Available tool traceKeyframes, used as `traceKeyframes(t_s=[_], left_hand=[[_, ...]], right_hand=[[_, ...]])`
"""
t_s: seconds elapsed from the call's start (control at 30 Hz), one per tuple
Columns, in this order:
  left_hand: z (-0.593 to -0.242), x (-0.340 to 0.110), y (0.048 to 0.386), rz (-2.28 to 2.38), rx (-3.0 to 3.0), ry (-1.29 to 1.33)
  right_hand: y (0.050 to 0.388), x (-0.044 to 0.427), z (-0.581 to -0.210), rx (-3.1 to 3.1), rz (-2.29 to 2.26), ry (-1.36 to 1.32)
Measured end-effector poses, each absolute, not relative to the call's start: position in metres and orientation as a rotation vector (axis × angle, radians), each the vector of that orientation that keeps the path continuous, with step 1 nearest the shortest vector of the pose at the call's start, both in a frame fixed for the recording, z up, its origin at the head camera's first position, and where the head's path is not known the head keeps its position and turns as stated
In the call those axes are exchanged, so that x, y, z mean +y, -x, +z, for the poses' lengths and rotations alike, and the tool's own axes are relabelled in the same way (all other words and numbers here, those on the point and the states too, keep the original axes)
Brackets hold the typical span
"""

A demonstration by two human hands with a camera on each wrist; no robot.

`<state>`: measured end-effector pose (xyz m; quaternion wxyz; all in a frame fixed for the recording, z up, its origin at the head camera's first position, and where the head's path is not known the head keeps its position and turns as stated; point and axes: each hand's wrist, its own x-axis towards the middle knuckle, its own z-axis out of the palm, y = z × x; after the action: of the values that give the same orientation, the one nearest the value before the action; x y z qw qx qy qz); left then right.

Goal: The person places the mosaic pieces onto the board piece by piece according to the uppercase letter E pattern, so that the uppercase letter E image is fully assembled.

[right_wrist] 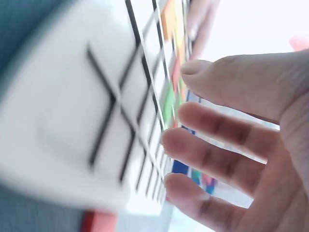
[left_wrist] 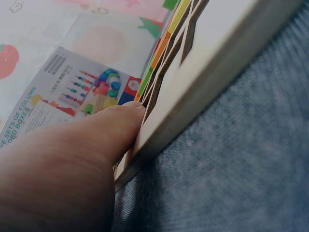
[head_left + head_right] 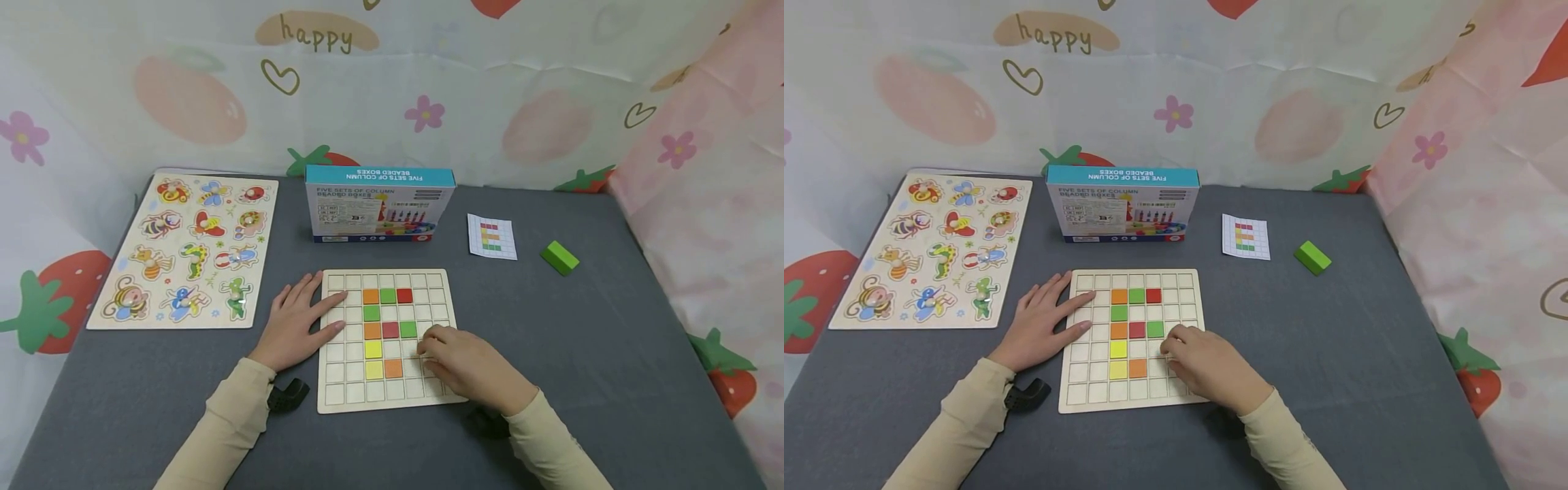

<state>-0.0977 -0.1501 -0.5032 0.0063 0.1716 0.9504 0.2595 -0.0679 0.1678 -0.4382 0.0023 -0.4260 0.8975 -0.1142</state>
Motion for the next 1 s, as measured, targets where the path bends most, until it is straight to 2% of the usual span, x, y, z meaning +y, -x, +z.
traceKeyframes(t_s=[0.3, 1.0], left_hand=[[-0.501, -0.151, 0.097, 0.836, 2.970, -0.544], [-0.500, -0.150, 0.095, 0.832, 2.971, -0.542]], right_hand=[[0.066, 0.210, -0.433, 2.875, -0.435, 1.053], [0.067, 0.224, -0.448, 2.936, -0.380, 1.028]])
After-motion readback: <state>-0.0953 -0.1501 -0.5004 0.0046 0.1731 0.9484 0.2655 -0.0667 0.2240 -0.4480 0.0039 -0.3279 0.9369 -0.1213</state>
